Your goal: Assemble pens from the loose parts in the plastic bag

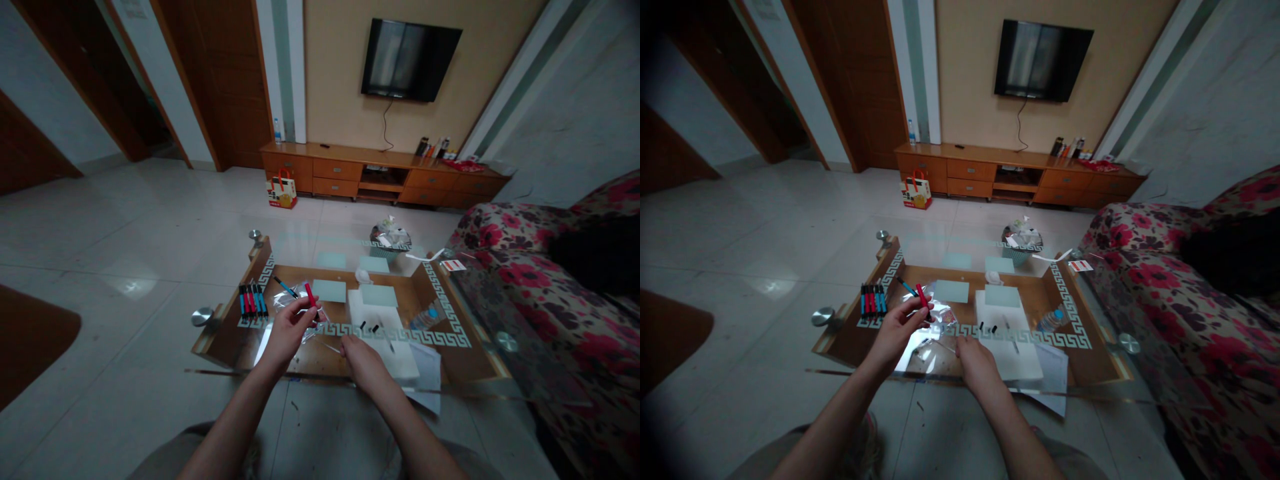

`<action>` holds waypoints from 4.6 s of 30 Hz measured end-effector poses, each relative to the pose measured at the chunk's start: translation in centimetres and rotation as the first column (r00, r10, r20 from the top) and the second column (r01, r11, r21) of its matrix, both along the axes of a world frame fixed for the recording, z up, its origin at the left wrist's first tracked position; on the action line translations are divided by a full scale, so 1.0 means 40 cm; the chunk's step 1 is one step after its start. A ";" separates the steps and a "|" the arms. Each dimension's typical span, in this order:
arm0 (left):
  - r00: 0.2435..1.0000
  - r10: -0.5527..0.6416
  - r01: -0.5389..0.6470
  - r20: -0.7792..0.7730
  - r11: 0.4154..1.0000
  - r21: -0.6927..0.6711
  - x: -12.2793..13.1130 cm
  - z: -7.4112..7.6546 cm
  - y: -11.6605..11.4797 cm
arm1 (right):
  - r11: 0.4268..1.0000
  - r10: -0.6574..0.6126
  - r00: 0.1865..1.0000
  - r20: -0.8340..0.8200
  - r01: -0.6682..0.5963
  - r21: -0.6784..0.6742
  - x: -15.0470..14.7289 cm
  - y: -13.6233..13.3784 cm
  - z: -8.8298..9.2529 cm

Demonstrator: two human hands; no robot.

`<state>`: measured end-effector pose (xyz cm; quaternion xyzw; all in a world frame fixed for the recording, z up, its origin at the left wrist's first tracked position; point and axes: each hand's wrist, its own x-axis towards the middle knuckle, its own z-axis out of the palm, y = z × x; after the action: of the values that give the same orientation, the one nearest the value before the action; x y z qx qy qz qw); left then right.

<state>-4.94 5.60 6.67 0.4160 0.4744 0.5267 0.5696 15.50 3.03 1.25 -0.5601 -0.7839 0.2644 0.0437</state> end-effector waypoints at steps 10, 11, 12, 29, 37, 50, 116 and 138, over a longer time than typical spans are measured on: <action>0.999 0.002 -0.001 -0.033 1.000 0.015 -0.003 -0.011 0.007 | 1.000 0.009 1.000 -0.014 -0.009 -0.002 0.001 0.000 -0.001; 0.999 0.003 -0.002 -0.033 1.000 0.016 -0.003 -0.012 0.007 | 1.000 0.007 0.999 -0.032 -0.007 0.002 0.001 0.000 -0.002; 0.999 0.004 -0.003 -0.032 1.000 0.017 -0.004 -0.013 0.007 | 1.000 0.007 0.998 -0.059 -0.006 0.005 0.000 0.000 -0.004; 0.998 0.042 -0.041 -0.052 0.999 0.018 -0.003 -0.020 0.007 | 0.946 -0.074 0.829 -0.554 0.234 0.224 -0.028 0.014 0.072; 0.998 0.015 -0.014 -0.053 1.000 0.015 -0.006 -0.025 0.009 | 0.954 -0.077 0.792 -0.606 0.235 0.185 -0.031 0.015 0.066; 0.990 -0.046 0.049 -0.131 0.999 0.015 -0.003 -0.024 0.008 | 0.881 -0.202 0.574 -0.794 0.461 0.109 -0.028 0.025 0.092; 0.718 -0.284 0.469 -0.636 0.872 0.140 0.009 -0.026 -0.026 | 0.875 -0.352 0.352 -0.867 0.452 -0.171 -0.002 0.046 0.086; 0.777 -0.329 0.392 -0.536 0.920 0.003 0.047 -0.073 -0.105 | 0.927 -0.354 0.680 -0.642 0.345 -0.146 -0.031 0.006 0.007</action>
<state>-3.07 1.39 3.76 0.6587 0.4923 0.2999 0.4835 14.26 3.28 1.52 -0.5703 -0.5946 0.4358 0.3622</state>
